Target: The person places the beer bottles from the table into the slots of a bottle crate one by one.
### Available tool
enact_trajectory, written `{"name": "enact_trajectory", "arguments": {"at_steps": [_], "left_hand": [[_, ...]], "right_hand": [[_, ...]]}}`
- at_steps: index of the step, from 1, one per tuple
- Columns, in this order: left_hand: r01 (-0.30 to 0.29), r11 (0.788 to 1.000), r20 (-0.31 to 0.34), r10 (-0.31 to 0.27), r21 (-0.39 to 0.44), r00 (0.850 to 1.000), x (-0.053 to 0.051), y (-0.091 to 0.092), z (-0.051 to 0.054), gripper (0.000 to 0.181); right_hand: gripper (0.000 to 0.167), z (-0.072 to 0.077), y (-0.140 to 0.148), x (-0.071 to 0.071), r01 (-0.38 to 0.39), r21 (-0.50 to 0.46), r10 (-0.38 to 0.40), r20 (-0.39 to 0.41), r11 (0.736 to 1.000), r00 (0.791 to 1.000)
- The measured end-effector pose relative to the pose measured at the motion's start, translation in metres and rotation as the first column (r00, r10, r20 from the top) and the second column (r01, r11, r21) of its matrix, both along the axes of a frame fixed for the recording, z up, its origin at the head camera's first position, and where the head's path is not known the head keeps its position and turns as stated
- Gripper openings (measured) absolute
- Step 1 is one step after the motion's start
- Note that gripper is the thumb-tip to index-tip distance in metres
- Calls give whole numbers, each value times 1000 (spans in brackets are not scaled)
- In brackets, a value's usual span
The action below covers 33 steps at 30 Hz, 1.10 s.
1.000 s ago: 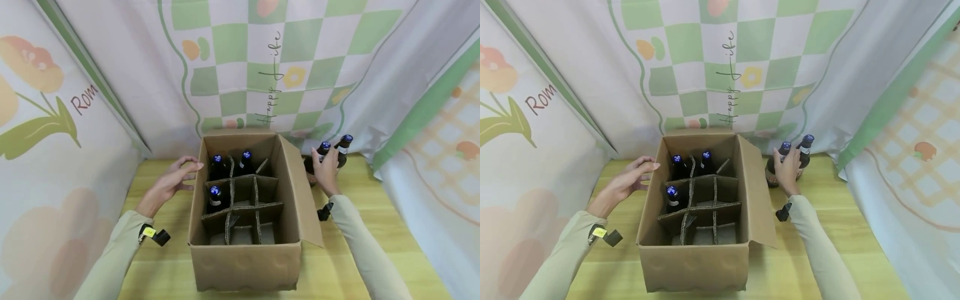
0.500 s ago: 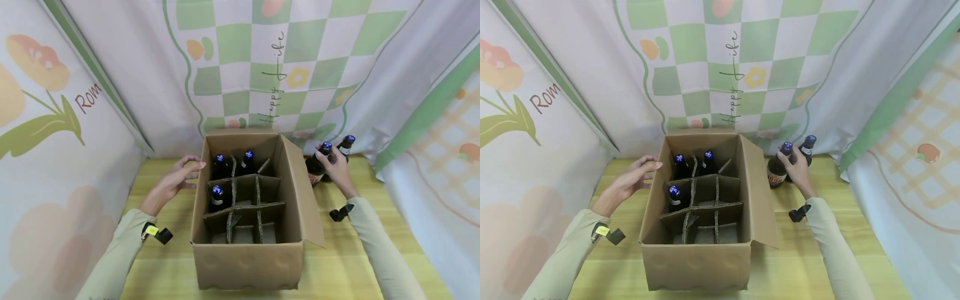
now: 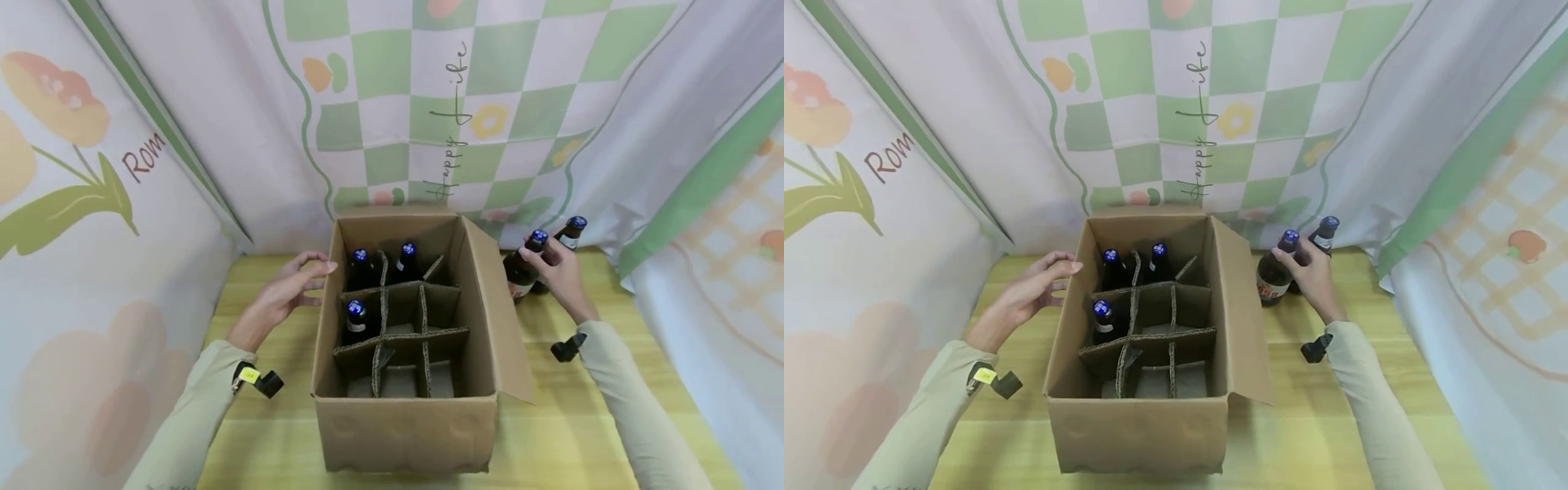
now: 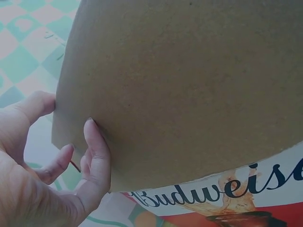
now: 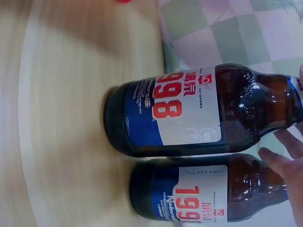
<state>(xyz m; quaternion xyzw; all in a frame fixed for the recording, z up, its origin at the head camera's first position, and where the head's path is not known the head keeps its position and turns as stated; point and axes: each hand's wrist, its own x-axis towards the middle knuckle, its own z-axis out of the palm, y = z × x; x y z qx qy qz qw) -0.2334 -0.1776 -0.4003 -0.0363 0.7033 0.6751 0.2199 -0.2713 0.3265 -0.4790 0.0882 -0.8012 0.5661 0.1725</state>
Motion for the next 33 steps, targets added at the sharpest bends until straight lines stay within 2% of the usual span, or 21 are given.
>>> {"name": "enact_trajectory", "arguments": {"at_steps": [7, 14, 18, 21, 24, 30, 33], "left_hand": [[-20, 1000, -3, 20, -7, 1000, 3, 2, 2, 35], [-13, 1000, -1, 13, 0, 1000, 2, 3, 2, 36], [-16, 1000, -4, 16, -8, 1000, 2, 2, 3, 37], [-17, 1000, 0, 17, -11, 1000, 3, 2, 3, 38], [-19, 1000, 8, 19, -9, 1000, 3, 2, 3, 37], [-16, 1000, 8, 16, -4, 1000, 2, 3, 2, 38], [-15, 1000, 8, 15, -1, 1000, 2, 3, 3, 38]], "right_hand": [[31, 9, -6, 8, 18, -36, -17, 26, 999, 1000], [27, 10, -9, 10, 85, 40, -83, -35, 996, 996], [25, 14, -12, 12, 94, 73, -93, -25, 993, 995], [22, 15, -12, 13, 97, 61, -96, -25, 993, 995], [22, 12, -9, 12, 106, 25, -106, -9, 994, 994], [33, -1, 0, 9, 148, 0, -147, 98, 989, 984], [29, 1, 1, 11, 158, -12, -156, 115, 987, 981]]}}
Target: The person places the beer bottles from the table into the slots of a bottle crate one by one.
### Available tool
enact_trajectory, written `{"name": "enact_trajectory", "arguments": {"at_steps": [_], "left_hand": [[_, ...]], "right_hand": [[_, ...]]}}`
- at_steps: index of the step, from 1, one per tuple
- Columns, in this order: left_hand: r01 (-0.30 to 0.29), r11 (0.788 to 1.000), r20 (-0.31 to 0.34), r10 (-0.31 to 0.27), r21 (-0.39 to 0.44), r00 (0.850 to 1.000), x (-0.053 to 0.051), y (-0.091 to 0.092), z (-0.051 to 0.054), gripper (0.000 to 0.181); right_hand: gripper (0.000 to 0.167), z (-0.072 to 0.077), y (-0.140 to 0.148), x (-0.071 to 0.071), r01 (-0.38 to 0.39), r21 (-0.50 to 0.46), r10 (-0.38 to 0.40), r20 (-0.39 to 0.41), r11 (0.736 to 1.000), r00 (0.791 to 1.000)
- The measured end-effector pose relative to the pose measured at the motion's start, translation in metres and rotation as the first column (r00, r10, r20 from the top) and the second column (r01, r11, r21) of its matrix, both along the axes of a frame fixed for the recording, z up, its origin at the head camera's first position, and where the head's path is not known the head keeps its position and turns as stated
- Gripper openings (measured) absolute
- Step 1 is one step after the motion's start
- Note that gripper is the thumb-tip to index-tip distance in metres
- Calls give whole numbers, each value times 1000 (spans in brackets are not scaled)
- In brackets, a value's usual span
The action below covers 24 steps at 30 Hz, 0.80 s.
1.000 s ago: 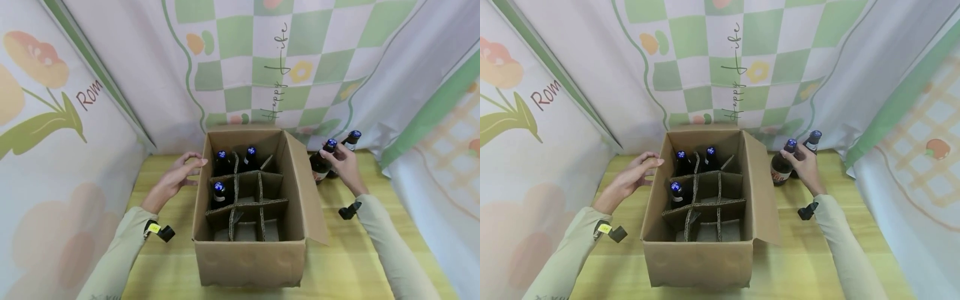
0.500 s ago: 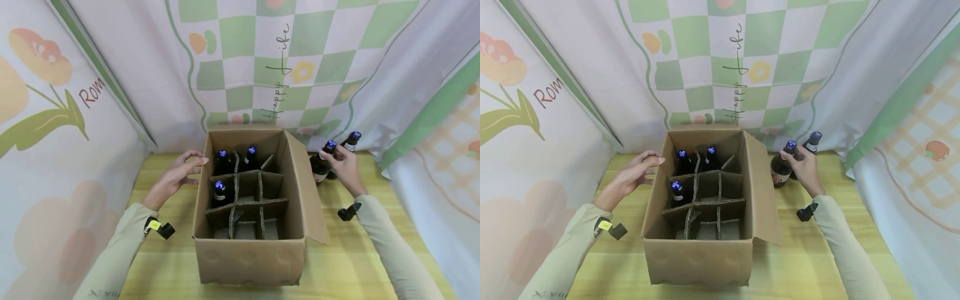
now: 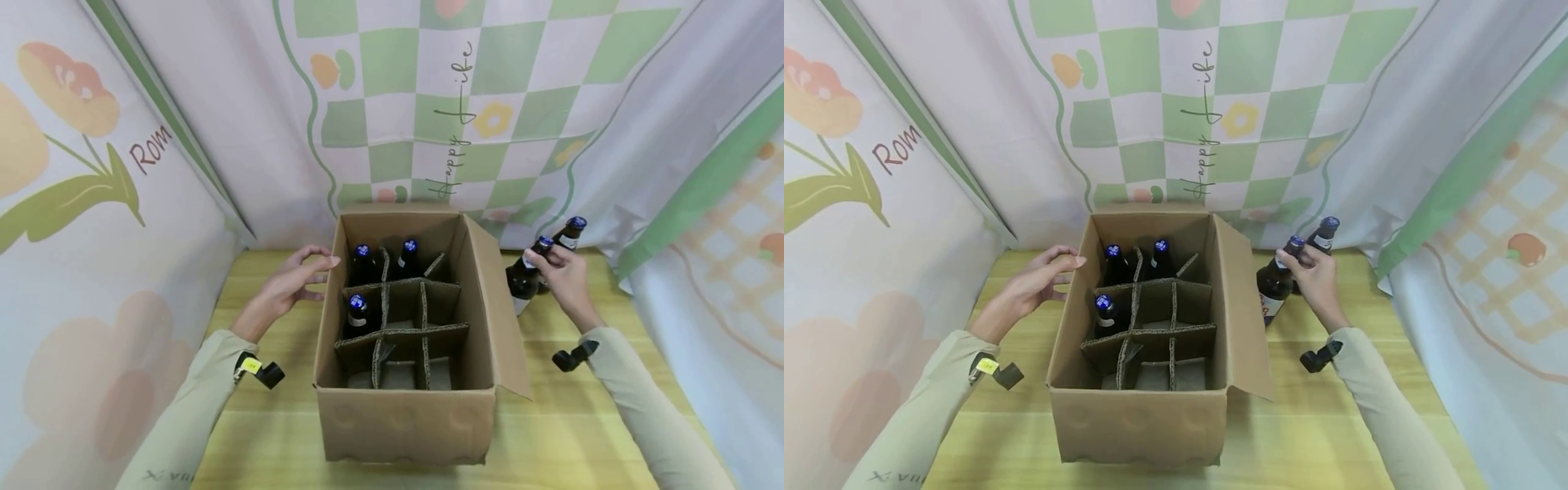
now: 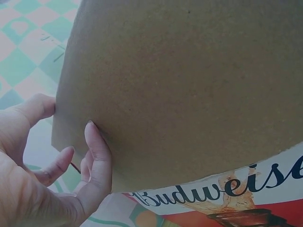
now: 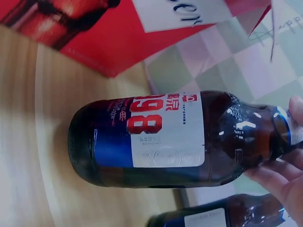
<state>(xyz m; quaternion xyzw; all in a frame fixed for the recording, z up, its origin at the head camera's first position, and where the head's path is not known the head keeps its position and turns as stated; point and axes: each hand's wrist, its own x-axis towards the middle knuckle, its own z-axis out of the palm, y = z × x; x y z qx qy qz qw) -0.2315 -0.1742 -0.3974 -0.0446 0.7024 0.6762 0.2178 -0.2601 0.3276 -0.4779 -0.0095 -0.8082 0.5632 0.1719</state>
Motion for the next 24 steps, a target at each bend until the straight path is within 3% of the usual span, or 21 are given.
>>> {"name": "enact_trajectory", "arguments": {"at_steps": [5, 9, 11, 13, 17, 20, 24], "left_hand": [[0, 1000, 9, 0, 6, 1000, 0, 0, 0, 37], [1, 1000, 9, -1, 7, 1000, 0, 0, -1, 36], [2, 1000, 9, -2, 9, 1000, 0, 0, -1, 35], [4, 1000, 8, -4, 13, 1000, 1, -1, -1, 35], [9, 1000, 4, -9, 14, 1000, 1, -2, 0, 35], [8, 1000, 3, -8, 15, 1000, 0, -1, 0, 36], [5, 1000, 8, -5, 20, 1000, -1, -1, 1, 36]], "right_hand": [[11, 15, 0, 7, 28, -52, -26, 32, 998, 999], [7, 31, -1, 14, 42, -55, -39, 67, 998, 997], [8, 38, -1, 18, 27, -117, -19, 66, 993, 998], [13, 46, -2, 21, -8, -216, 18, 46, 976, 999], [18, 61, -2, 28, -97, -400, 90, -37, 911, 995], [19, 70, 1, 32, -120, -408, 100, -71, 905, 992], [22, 80, 4, 36, -103, -371, 82, -74, 923, 994]]}}
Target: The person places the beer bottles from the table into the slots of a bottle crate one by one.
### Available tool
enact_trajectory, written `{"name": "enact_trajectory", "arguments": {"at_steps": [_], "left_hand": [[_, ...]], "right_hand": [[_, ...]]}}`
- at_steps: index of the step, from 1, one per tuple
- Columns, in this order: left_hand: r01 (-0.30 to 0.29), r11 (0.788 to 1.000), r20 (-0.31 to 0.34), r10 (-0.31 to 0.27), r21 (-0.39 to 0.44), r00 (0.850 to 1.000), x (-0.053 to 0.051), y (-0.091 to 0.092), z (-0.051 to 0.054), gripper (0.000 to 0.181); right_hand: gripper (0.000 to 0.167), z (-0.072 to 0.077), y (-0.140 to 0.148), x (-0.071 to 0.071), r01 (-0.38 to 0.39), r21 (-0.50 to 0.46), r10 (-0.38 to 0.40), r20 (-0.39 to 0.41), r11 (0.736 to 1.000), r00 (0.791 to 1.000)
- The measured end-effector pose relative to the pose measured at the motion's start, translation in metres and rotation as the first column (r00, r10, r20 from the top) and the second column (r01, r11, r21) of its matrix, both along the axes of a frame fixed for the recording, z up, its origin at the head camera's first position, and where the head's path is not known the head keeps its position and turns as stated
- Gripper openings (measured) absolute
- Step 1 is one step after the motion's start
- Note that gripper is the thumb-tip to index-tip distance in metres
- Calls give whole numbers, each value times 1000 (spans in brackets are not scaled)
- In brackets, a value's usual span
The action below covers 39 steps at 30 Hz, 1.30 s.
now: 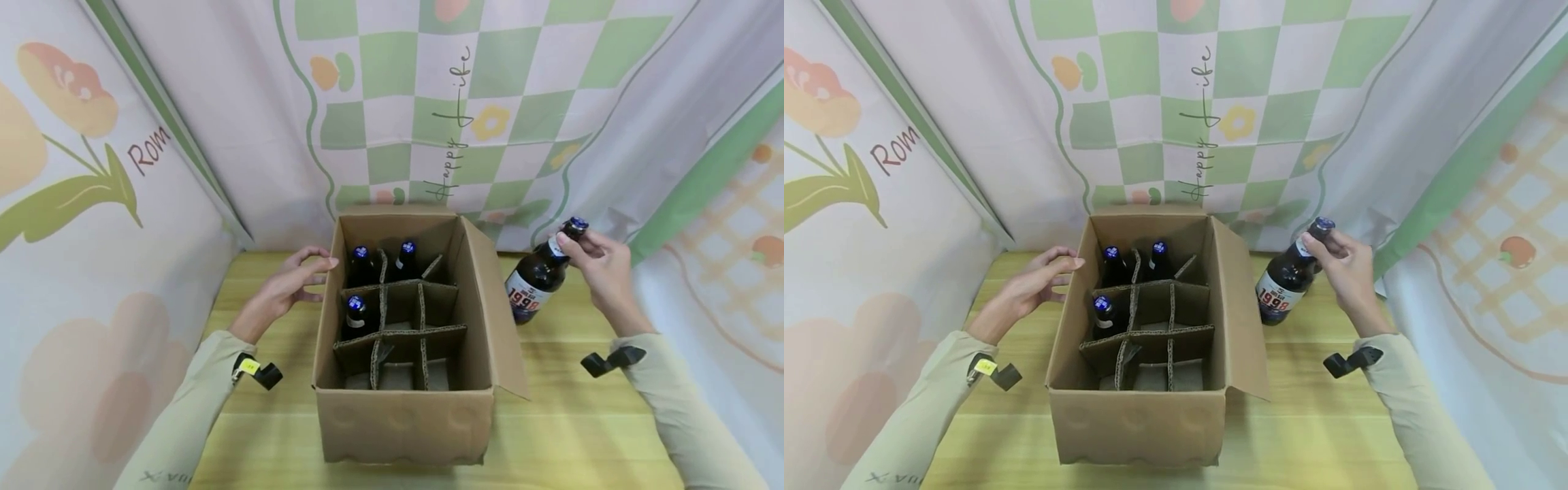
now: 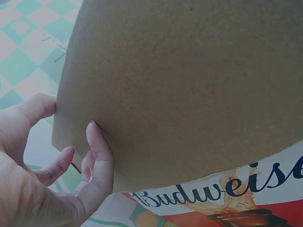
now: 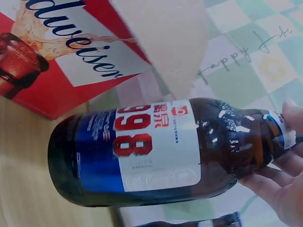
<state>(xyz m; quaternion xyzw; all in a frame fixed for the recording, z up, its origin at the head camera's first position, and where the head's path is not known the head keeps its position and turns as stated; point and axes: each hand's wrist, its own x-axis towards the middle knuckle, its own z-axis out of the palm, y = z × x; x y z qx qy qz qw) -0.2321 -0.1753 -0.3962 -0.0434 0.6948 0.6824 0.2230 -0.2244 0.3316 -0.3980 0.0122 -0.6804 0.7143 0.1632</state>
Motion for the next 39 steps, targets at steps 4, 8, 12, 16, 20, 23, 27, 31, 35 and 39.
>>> {"name": "enact_trajectory", "arguments": {"at_steps": [4, 8, 12, 16, 20, 23, 27, 31, 35, 39], "left_hand": [[3, 1000, -3, -3, -4, 1000, 0, 0, 2, 35], [3, 1000, -2, -3, -6, 1000, 1, 0, 1, 35], [6, 1000, 3, -6, -7, 1000, 1, -1, 0, 37], [6, 1000, -1, -6, -7, 1000, 0, -1, 0, 39], [7, 1000, -4, -7, -6, 1000, -1, -1, 0, 39], [10, 1000, 2, -10, -8, 1000, -1, -1, 0, 39], [16, 1000, 0, -16, -16, 1000, 1, -2, 1, 39], [19, 1000, 4, -19, -22, 1000, 3, -3, 2, 38], [20, 1000, 11, -20, -21, 1000, 3, -3, 2, 36], [22, 1000, 6, -22, -21, 1000, 2, -2, 3, 36]], "right_hand": [[20, 14, -1, 3, 37, -24, -36, 37, 999, 999], [16, 30, -3, 9, 85, 9, -85, 85, 996, 993], [16, 43, -3, 13, 99, 43, -103, 109, 994, 989], [16, 55, -3, 15, 105, -18, -101, 132, 994, 986], [20, 67, -5, 20, 113, -57, -105, 137, 992, 985], [28, 76, -9, 26, 105, -54, -97, 127, 993, 987], [34, 88, -21, 29, 126, -54, -124, 46, 991, 991], [33, 98, -35, 26, 179, -32, -181, -67, 983, 981], [32, 109, -45, 20, 197, -25, -199, -124, 980, 972], [31, 124, -52, 11, 162, -85, -174, -166, 983, 971]]}}
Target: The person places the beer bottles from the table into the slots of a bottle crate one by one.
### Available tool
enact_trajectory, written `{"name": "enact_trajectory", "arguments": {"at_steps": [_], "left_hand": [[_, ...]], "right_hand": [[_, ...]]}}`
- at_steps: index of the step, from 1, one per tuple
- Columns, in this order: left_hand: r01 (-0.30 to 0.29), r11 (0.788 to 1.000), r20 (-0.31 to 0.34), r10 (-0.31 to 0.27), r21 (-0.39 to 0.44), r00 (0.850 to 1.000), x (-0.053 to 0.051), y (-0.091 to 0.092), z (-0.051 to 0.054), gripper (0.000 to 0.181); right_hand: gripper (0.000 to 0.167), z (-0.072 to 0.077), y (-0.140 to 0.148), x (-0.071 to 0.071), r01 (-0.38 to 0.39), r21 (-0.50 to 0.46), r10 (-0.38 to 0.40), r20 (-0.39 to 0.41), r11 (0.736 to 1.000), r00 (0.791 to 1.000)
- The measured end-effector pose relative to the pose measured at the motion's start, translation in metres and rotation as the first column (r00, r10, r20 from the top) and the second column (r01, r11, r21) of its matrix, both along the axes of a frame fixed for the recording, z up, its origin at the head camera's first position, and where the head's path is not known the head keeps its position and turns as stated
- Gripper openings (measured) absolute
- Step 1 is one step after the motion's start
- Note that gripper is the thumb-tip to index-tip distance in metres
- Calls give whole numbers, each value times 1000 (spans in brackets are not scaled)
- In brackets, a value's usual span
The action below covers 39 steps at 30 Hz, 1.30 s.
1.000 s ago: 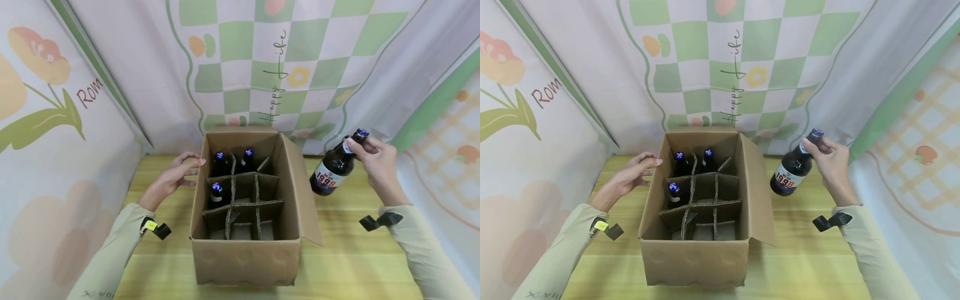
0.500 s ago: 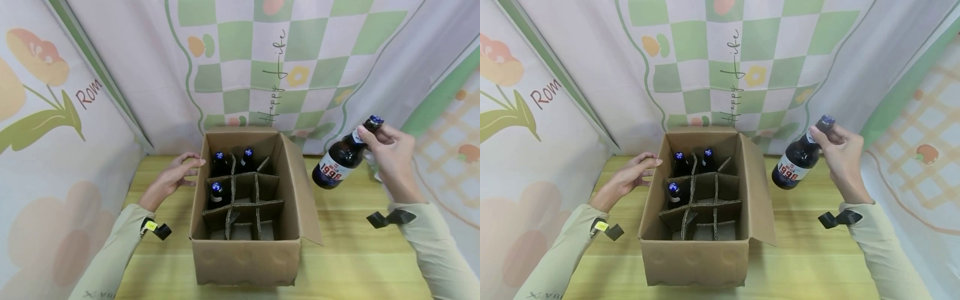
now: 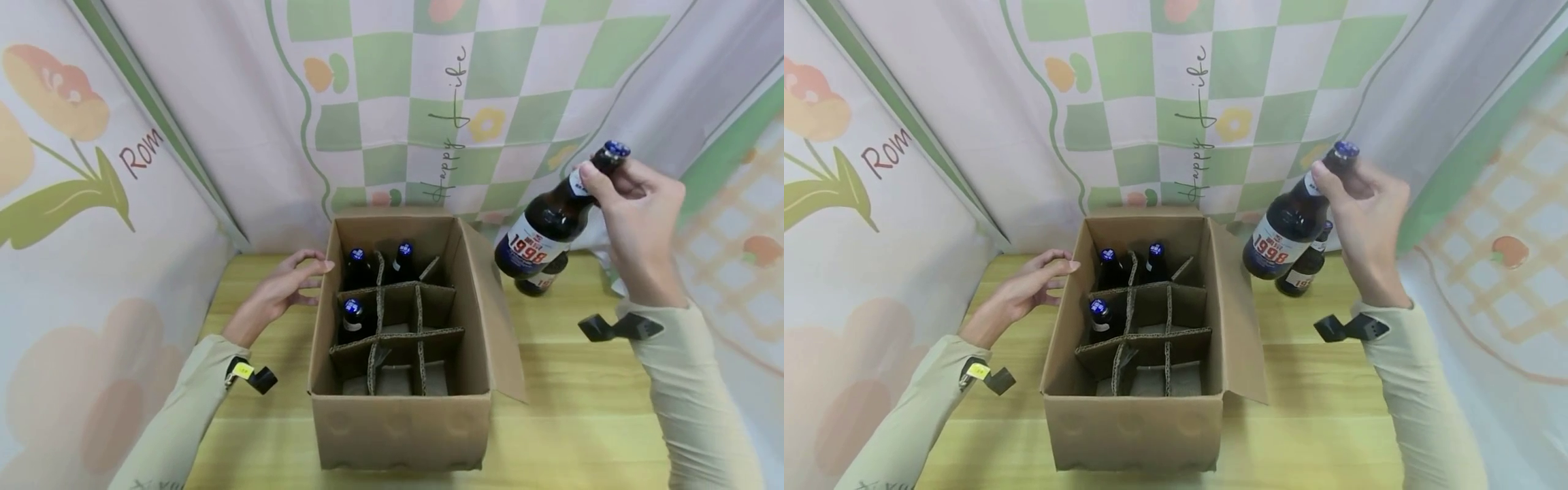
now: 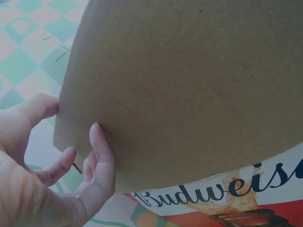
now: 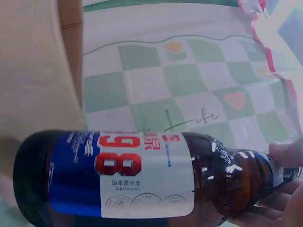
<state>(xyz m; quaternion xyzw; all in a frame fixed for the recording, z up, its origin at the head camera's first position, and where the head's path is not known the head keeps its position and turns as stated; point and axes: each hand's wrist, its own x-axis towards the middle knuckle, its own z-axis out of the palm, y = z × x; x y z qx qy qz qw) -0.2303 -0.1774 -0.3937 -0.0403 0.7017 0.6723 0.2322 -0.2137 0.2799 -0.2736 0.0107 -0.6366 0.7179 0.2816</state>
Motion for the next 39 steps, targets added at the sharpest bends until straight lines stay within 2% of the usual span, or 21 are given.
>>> {"name": "enact_trajectory", "arguments": {"at_steps": [6, 10, 16, 18, 21, 25, 29, 32, 35, 37, 39], "left_hand": [[4, 1000, -4, -4, -1, 1000, -2, 1, 0, 35], [1, 1000, -3, -1, -2, 1000, -2, 0, 0, 33], [-13, 1000, -8, 13, -2, 1000, -4, -2, 1, 32], [-20, 1000, -5, 20, 3, 1000, -4, -3, 0, 32], [-23, 1000, 1, 23, 8, 1000, -2, -4, -2, 32], [-25, 1000, -8, 25, 11, 1000, 0, -5, -3, 33], [-28, 999, -11, 28, 15, 1000, -1, -3, -2, 35], [-32, 999, 0, 32, 14, 999, -1, -1, -1, 35], [-26, 999, 2, 26, 18, 1000, -3, 3, -1, 36], [-20, 1000, -6, 21, 21, 1000, -3, 5, -1, 36], [-14, 1000, -11, 14, 22, 1000, -4, 8, -1, 36]], "right_hand": [[30, 19, -18, -2, -35, -28, 31, -124, 999, 992], [34, 29, -33, 3, -127, -68, 115, -148, 990, 982], [32, 38, -54, 3, -309, -97, 305, -61, 946, 951], [31, 39, -62, 1, -341, -78, 341, -17, 937, 940], [31, 41, -74, -2, -375, -52, 375, -2, 926, 927], [31, 38, -89, -5, -390, 23, 389, 25, 921, 921], [29, 29, -102, -8, -395, 156, 381, 113, 905, 918], [28, 19, -110, -10, -382, 322, 339, 183, 866, 923], [27, 10, -115, -12, -345, 471, 290, 188, 812, 938], [27, 4, -116, -12, -317, 528, 273, 162, 788, 948], [25, 0, -117, -12, -313, 549, 281, 145, 775, 949]]}}
